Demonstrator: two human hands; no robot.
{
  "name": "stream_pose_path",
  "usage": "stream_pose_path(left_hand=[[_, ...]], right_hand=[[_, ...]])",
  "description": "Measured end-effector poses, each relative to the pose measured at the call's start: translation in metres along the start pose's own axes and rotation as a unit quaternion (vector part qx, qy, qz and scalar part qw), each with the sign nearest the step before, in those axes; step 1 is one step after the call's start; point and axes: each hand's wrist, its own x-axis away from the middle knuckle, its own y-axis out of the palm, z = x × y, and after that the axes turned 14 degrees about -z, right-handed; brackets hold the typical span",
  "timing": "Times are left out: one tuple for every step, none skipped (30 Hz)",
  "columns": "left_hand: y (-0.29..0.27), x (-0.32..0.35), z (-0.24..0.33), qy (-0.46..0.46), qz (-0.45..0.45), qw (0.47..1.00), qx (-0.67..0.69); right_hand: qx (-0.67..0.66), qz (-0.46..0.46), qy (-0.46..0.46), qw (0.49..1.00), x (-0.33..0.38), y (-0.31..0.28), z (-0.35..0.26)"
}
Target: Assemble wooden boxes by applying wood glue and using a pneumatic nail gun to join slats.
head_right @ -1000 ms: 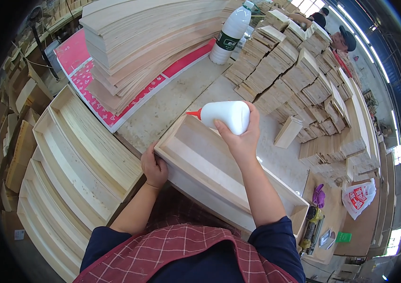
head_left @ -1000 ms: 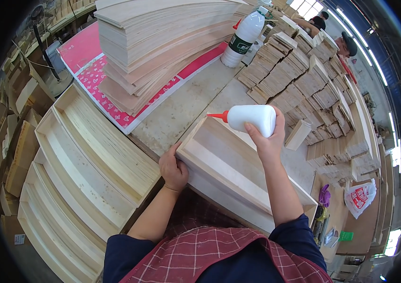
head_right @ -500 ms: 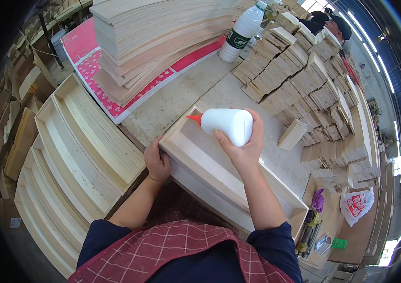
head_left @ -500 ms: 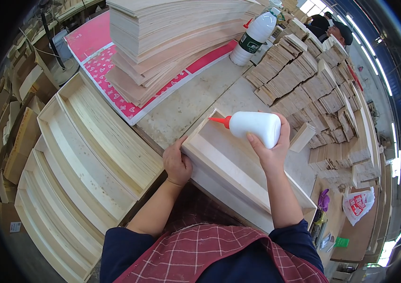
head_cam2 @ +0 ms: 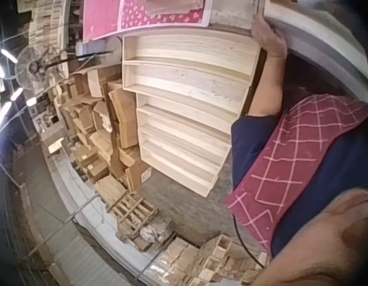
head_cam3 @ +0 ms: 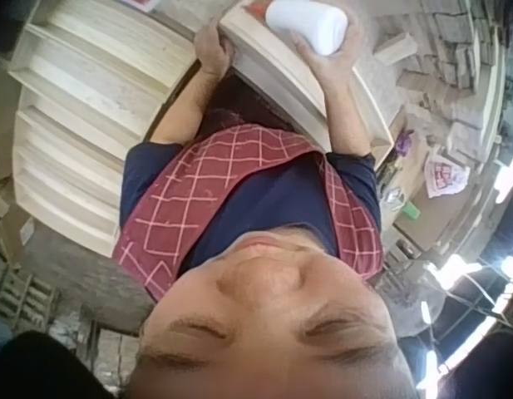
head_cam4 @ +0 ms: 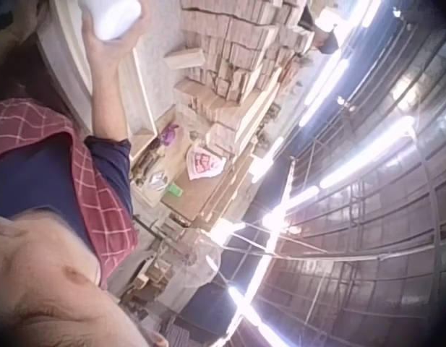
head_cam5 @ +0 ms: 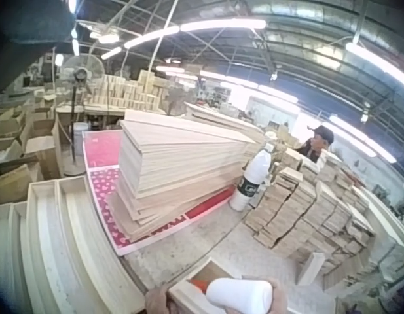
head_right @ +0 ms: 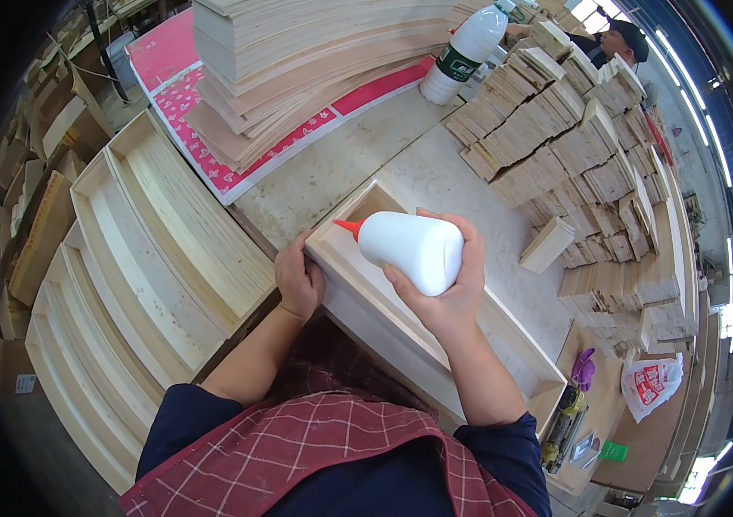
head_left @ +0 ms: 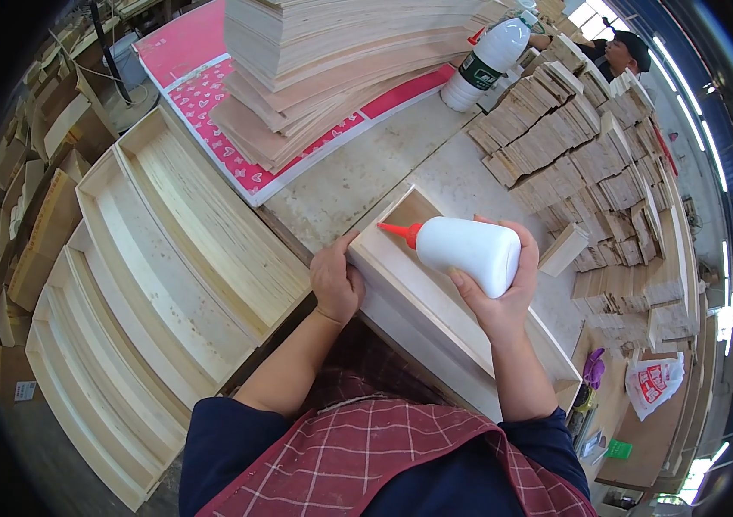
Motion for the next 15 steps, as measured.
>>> stream_pose_path(left_hand=[[0.000,0.000,0.000,0.003,-0.005,1.000,-0.003],[0.000,0.000,0.000,0.001,-0.005,1.000,-0.004],[-0.001,0.001,-0.001,0.002,-0.007,1.000,-0.001],[0.000,0.000,-0.001,0.004,-0.009,1.000,0.003],[0.000,0.000,-0.001,0.003,-0.010,1.000,0.003],[0.000,0.000,-0.002,0.004,-0.011,1.000,0.004],[0.000,0.001,-0.002,0.005,-0.011,1.000,0.004],[0.001,0.001,-0.003,0.004,-0.012,1.000,0.004],[0.002,0.002,-0.005,0.006,-0.006,1.000,0.005],[0.003,0.002,-0.006,0.009,0.000,1.000,0.007],[0.003,0.002,-0.006,0.008,0.000,1.000,0.008],[0.003,0.002,-0.005,0.009,0.003,1.000,0.004],[0.003,0.002,-0.005,0.009,0.006,1.000,-0.001],[0.003,0.002,-0.005,0.008,0.007,1.000,-0.001],[0.003,0.002,-0.005,0.006,0.006,1.000,-0.001]], right_hand=[[0.001,-0.005,-0.008,1.000,0.001,0.001,-0.002],[-0.001,-0.006,-0.007,1.000,0.001,0.002,-0.004],[0.003,-0.013,-0.008,1.000,0.002,0.003,-0.006],[0.006,-0.018,-0.009,1.000,0.002,0.003,-0.007],[0.006,-0.018,-0.008,1.000,0.002,0.004,-0.009],[-0.005,-0.023,-0.013,1.000,0.002,0.005,-0.011],[-0.017,-0.029,-0.019,0.999,0.002,0.006,-0.012],[-0.017,-0.029,-0.018,0.999,0.002,0.006,-0.012],[-0.003,-0.036,-0.026,0.999,0.003,0.007,-0.011],[0.012,-0.042,-0.034,0.998,0.003,0.007,-0.011],[0.012,-0.043,-0.033,0.998,0.004,0.007,-0.012],[0.001,-0.047,-0.026,0.999,0.005,0.007,-0.014],[-0.010,-0.051,-0.020,0.998,0.004,0.008,-0.016],[-0.010,-0.053,-0.020,0.998,0.004,0.008,-0.018],[-0.010,-0.060,-0.024,0.998,0.004,0.008,-0.019]])
